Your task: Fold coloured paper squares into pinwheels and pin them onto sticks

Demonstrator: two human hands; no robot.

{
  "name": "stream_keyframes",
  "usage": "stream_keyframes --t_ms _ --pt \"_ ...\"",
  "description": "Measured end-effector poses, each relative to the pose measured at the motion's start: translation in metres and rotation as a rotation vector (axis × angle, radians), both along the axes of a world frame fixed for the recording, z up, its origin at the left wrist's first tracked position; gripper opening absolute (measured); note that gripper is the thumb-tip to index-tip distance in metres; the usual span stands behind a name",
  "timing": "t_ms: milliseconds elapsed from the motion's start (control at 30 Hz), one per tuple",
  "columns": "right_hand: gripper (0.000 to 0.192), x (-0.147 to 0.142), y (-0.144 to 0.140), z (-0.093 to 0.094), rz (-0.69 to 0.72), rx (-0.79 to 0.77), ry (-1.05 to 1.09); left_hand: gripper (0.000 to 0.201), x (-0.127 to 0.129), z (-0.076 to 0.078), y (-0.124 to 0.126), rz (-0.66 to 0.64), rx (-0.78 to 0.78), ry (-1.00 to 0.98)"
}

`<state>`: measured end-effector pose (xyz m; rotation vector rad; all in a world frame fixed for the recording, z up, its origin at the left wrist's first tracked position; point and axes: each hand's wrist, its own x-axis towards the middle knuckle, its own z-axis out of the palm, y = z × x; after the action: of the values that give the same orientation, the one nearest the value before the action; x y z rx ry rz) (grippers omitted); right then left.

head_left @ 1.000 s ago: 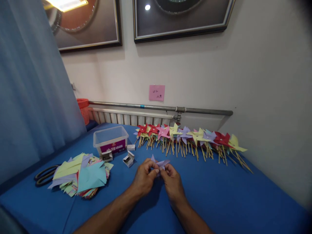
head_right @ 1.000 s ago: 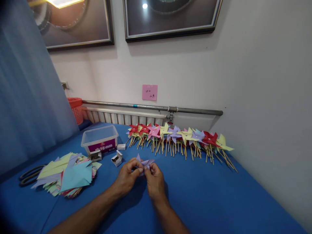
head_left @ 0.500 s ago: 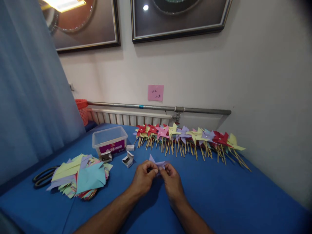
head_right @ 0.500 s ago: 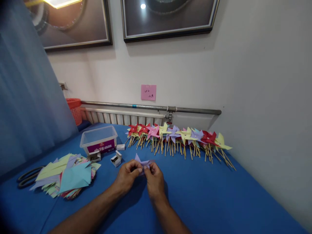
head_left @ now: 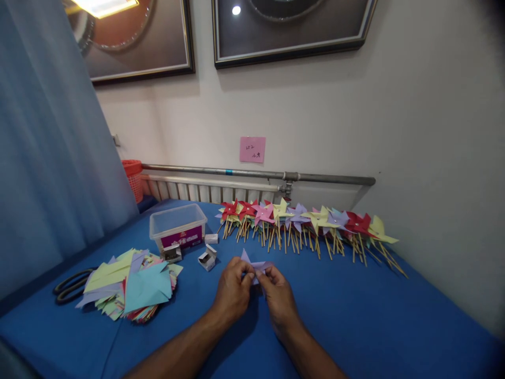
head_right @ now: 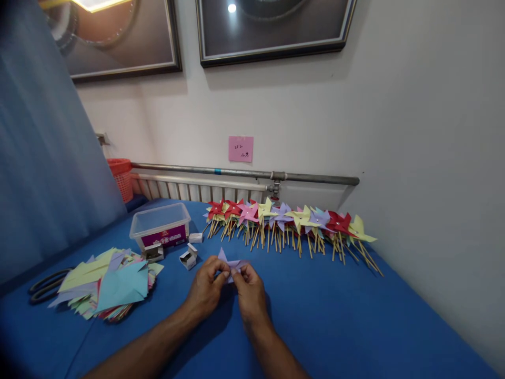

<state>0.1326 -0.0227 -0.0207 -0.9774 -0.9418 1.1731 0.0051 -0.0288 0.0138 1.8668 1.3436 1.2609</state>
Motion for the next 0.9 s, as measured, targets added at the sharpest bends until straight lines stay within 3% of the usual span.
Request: stream_keyframes --t_ms 233,500,900 --pt "0.024 -0.003 -0.004 0.004 0.047 -0.047 0.156 0.015 0.000 0.001 -0.001 0.008 0.023 0.050" --pt "0.019 -0.004 -0.006 0.011 0.085 -0.057 0.195 0.015 0.001 0.000 -0.002 0.037 0.021 0.076" --pt "0.022 -0.003 -0.002 0.001 0.058 -0.027 0.097 0.014 0.000 0.001 0.000 0.073 -0.018 0.104"
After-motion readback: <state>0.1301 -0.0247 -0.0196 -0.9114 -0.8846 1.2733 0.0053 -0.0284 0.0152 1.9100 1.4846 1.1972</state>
